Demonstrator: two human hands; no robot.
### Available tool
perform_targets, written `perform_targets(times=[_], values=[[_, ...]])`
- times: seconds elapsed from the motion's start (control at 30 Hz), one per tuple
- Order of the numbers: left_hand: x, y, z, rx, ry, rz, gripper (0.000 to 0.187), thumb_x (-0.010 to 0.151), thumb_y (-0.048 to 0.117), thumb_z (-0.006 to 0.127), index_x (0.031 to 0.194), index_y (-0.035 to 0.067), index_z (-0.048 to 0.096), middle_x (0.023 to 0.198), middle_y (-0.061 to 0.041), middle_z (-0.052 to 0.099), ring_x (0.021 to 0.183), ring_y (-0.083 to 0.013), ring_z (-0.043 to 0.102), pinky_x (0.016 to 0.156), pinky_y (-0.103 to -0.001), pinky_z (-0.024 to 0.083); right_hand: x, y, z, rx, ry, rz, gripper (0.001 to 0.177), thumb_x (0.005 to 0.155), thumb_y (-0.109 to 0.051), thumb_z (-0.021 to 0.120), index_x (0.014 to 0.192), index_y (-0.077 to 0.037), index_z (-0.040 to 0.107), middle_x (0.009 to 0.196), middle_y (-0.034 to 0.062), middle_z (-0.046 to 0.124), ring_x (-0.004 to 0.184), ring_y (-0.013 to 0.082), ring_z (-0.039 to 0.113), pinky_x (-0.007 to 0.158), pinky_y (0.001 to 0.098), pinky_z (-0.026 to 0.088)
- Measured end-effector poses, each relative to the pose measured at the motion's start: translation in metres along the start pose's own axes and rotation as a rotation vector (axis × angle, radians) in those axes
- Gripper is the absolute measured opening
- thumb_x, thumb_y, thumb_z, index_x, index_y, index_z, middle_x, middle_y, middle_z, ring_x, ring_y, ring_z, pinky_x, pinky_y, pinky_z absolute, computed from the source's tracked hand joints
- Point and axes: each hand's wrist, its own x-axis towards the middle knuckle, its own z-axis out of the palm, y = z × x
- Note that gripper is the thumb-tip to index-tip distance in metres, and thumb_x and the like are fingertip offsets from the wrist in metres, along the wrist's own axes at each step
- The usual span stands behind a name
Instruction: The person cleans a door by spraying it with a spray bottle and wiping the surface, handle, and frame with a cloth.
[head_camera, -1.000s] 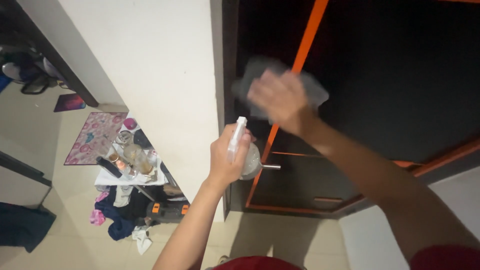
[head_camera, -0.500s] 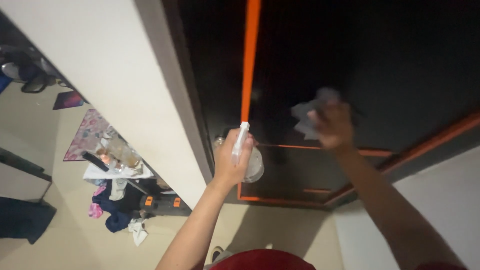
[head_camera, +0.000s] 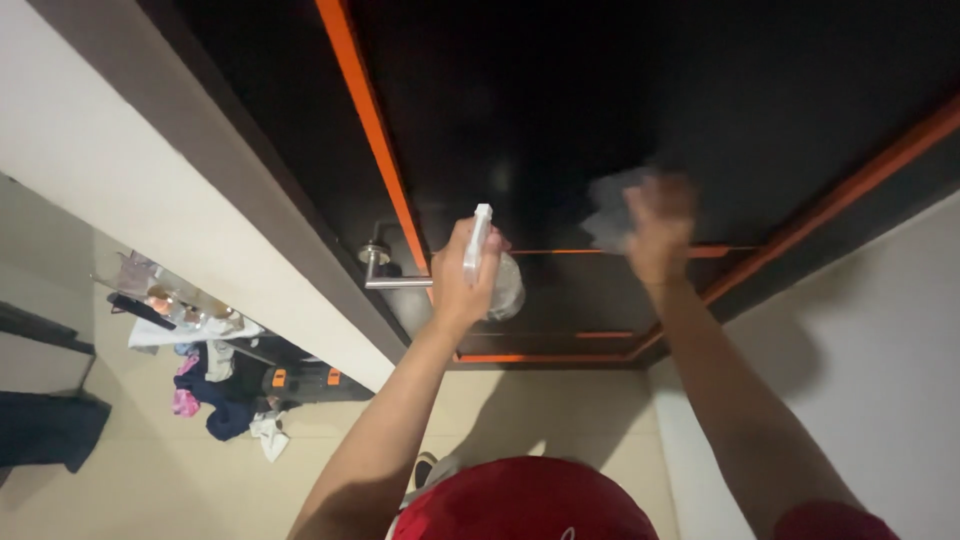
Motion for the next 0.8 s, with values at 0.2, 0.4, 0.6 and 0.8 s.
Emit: perform_targets(times=[0.2, 0.4, 0.6, 0.8], values=[[-0.011, -0.010, 0.016, 0.130, 0.016, -0.076, 0.027, 0.105, 0.028, 0.056, 0.119, 0.004, 0.060, 0.089, -0.013, 0.075, 0.086, -0.0308, 0.077, 0.077, -0.039, 0.058, -0.032, 0.046, 0.023, 0.198, 0.622, 0.831, 0.071, 0.112, -0.043, 0.033, 0.164, 0.003, 0.017, 0.170, 0.0257, 0.026, 0.161, 0.0386, 0.028, 0.136, 0.0489, 0.024], [-0.012, -0.021, 0.028, 0.128, -0.007, -0.098, 0.028, 0.107, 0.031, 0.053, 0.119, 0.005, 0.058, 0.092, -0.010, 0.078, 0.091, -0.0282, 0.078, 0.082, -0.039, 0.059, 0.006, 0.002, 0.002, 0.565, 0.810, 1.203, 0.082, 0.113, -0.052, 0.043, 0.167, -0.003, 0.006, 0.173, 0.0269, 0.013, 0.163, 0.0412, 0.026, 0.136, 0.0529, 0.030], [-0.010, -0.020, 0.027, 0.096, -0.020, -0.124, 0.028, 0.105, 0.030, 0.053, 0.117, 0.005, 0.059, 0.088, -0.010, 0.076, 0.085, -0.0278, 0.078, 0.079, -0.039, 0.059, -0.011, -0.010, -0.029, 0.279, 0.482, 0.600, 0.100, 0.110, -0.045, 0.066, 0.167, -0.014, -0.010, 0.174, 0.0210, -0.005, 0.160, 0.0408, 0.003, 0.134, 0.0600, 0.015], [-0.007, -0.020, 0.017, 0.025, -0.001, -0.133, 0.029, 0.104, 0.031, 0.054, 0.115, 0.006, 0.059, 0.089, -0.008, 0.077, 0.087, -0.0259, 0.078, 0.079, -0.037, 0.060, 0.013, -0.029, 0.003, 0.413, 0.661, 0.825, 0.074, 0.117, -0.033, 0.055, 0.170, -0.010, 0.008, 0.177, 0.0203, 0.009, 0.165, 0.0394, 0.016, 0.138, 0.0576, 0.018]])
